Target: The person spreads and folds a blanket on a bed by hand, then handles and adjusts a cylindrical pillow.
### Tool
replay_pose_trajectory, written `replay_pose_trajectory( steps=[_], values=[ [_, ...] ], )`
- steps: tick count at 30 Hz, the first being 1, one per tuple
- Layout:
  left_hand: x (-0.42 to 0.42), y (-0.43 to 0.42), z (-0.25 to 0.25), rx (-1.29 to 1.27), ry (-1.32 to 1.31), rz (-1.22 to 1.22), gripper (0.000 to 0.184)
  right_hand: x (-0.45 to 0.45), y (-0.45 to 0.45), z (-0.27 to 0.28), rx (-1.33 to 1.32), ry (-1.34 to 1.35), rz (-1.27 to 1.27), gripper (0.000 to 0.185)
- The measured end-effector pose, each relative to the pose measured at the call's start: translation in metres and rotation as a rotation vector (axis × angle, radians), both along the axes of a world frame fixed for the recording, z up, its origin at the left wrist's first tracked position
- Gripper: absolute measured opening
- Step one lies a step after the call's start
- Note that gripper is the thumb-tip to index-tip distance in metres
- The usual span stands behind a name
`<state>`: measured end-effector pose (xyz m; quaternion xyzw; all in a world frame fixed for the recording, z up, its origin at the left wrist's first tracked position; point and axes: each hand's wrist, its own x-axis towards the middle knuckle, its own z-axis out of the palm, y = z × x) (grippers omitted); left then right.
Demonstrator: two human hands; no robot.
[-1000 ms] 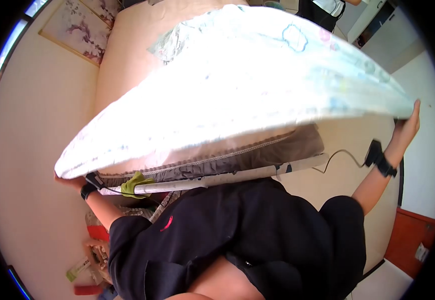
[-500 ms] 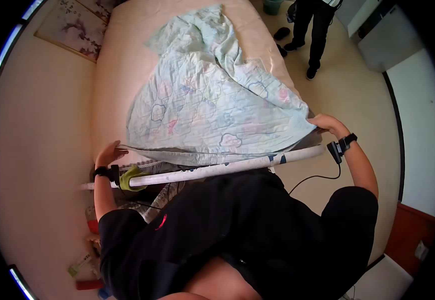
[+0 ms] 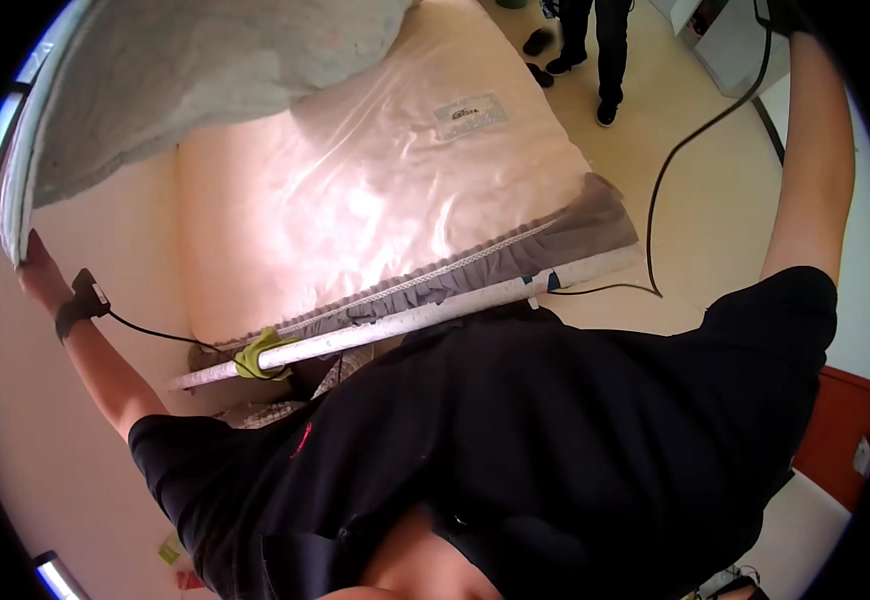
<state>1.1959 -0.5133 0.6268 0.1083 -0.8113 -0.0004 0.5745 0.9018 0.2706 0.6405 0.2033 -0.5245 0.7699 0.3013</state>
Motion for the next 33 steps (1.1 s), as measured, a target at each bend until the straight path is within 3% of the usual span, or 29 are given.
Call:
replay_pose_trajectory(
  steps=[1, 2, 3, 6, 8, 10, 12, 14, 16, 18, 20, 21, 22, 24, 26, 27, 28, 29, 30, 32, 33],
  values=[
    [0.01, 0.083, 0.014, 0.112, -0.335, 0.512, 0.038, 0.018, 0.004, 0.003, -0.008, 0.059, -0.015, 0.028],
    [0.01, 0.071, 0.004, 0.117, -0.341, 0.519, 0.038, 0.032, 0.01, 0.0, -0.002, 0.099, -0.015, 0.028],
    [0.001, 0.042, -0.016, 0.255, -0.135, 0.082, 0.038, 0.046, 0.015, -0.001, 0.009, 0.152, -0.027, 0.029],
    [0.0, -0.01, -0.076, 0.624, 0.0, -0.581, 0.039, 0.061, 0.051, -0.046, -0.005, 0.102, 0.047, 0.03],
    [0.001, -0.027, -0.121, 1.156, 0.172, -0.943, 0.04, 0.048, 0.108, -0.102, -0.439, -0.326, 0.076, 0.028],
    [0.011, -0.023, -0.16, 1.301, 0.172, -0.852, 0.04, 0.083, 0.082, -0.131, -0.535, -0.455, -0.049, 0.032],
    [0.022, -0.013, -0.194, 1.474, 0.163, -0.601, 0.039, 0.096, 0.099, -0.181, -0.341, -0.557, 0.012, 0.033],
    [0.035, -0.003, -0.229, 1.524, 0.021, -0.456, 0.038, 0.109, 0.104, -0.228, -0.18, -0.784, -0.096, 0.039],
    [0.055, -0.024, -0.283, 1.577, -0.12, -0.424, 0.037, 0.123, 0.115, -0.278, 0.01, -0.969, -0.068, 0.045],
    [0.073, -0.01, -0.317, 1.72, -0.274, -0.219, 0.034, 0.144, 0.128, -0.347, 0.168, -1.273, -0.04, 0.046],
    [0.089, -0.018, -0.342, 1.767, -0.554, 0.136, 0.028, 0.169, 0.124, -0.368, 0.459, -1.392, -0.105, 0.048],
    [0.095, -0.009, -0.342, 1.77, -0.559, 0.142, 0.028, 0.172, 0.132, -0.386, 0.533, -1.401, -0.09, 0.048],
    [0.1, 0.001, -0.342, 1.745, -0.768, 0.255, 0.027, 0.176, 0.141, -0.403, 0.603, -1.405, -0.073, 0.048],
    [0.111, 0.001, -0.358, 1.741, -1.047, 0.402, 0.029, 0.199, 0.14, -0.42, 1.316, -1.571, 0.004, 0.044],
    [0.126, -0.012, -0.371, 1.662, -1.289, 0.253, 0.029, 0.218, 0.128, -0.411, 1.638, -1.538, 0.235, 0.037],
    [0.11, -0.002, -0.367, 1.71, -1.224, 0.288, 0.026, 0.217, 0.138, -0.417, 1.637, -1.528, 0.211, 0.037],
    [0.116, 0.007, -0.361, 1.756, -1.163, 0.343, 0.024, 0.234, 0.153, -0.437, 1.974, -1.228, 0.319, 0.032],
    [0.106, 0.002, -0.371, 1.584, -1.148, 0.447, 0.022, 0.214, 0.163, -0.442, 2.276, -0.869, 0.376, 0.028],
    [0.114, -0.027, -0.388, 1.726, -1.028, 0.283, 0.028, 0.208, 0.158, -0.43, 2.282, -0.871, 0.38, 0.028],
    [0.093, -0.052, -0.39, 1.672, -1.1, 0.133, 0.033, 0.177, 0.131, -0.391, 2.054, -1.112, 0.281, 0.027],
    [0.081, -0.035, -0.379, 1.569, -1.139, 0.207, 0.034, 0.154, 0.136, -0.403, 2.029, -1.033, 0.213, 0.024]
  ],
)
